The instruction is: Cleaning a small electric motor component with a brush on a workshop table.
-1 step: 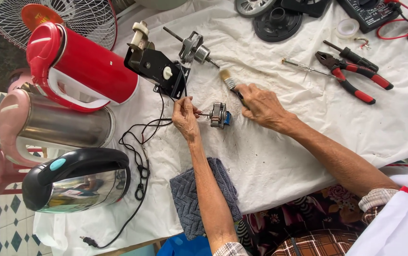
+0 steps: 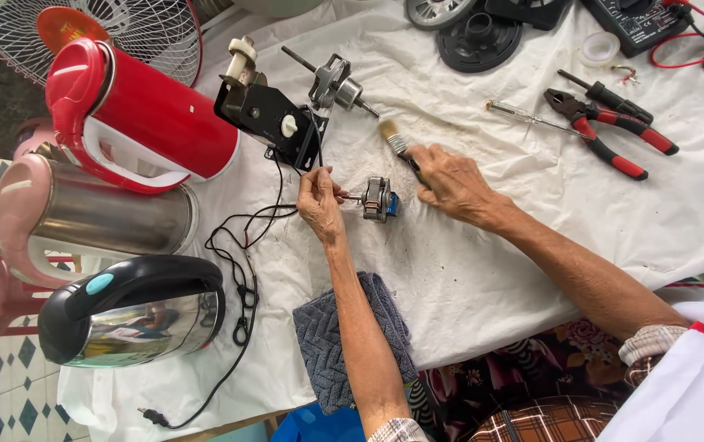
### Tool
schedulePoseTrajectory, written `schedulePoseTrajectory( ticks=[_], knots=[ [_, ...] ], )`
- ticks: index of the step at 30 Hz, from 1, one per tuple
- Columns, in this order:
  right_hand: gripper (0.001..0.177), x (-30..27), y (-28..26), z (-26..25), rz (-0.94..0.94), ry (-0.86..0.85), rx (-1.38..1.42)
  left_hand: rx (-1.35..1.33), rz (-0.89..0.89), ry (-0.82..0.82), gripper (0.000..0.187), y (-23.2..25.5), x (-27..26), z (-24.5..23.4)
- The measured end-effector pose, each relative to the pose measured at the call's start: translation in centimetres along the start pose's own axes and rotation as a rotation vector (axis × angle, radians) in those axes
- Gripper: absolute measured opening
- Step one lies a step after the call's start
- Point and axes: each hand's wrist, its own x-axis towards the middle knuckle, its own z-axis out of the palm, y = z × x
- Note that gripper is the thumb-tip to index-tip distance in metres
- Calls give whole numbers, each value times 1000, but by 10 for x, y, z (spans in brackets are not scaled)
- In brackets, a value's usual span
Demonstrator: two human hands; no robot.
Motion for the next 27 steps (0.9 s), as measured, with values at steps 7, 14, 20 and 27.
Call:
schedulePoseTrajectory(
  ticks=[7, 14, 20, 27],
  knots=[
    [40, 14, 18, 1, -8, 235, 314, 11, 4, 13, 15, -2, 1, -1],
    [66, -9, -47, -5, 41, 104, 554, -73, -19, 38, 16, -13, 4, -3],
    [99, -12, -75, 6, -55, 97, 306, -140, -73, 43, 18, -18, 4, -4],
    [73, 8, -39, 0, -93, 184, 390, -208, -86, -74, 21, -9, 1, -1]
  ],
)
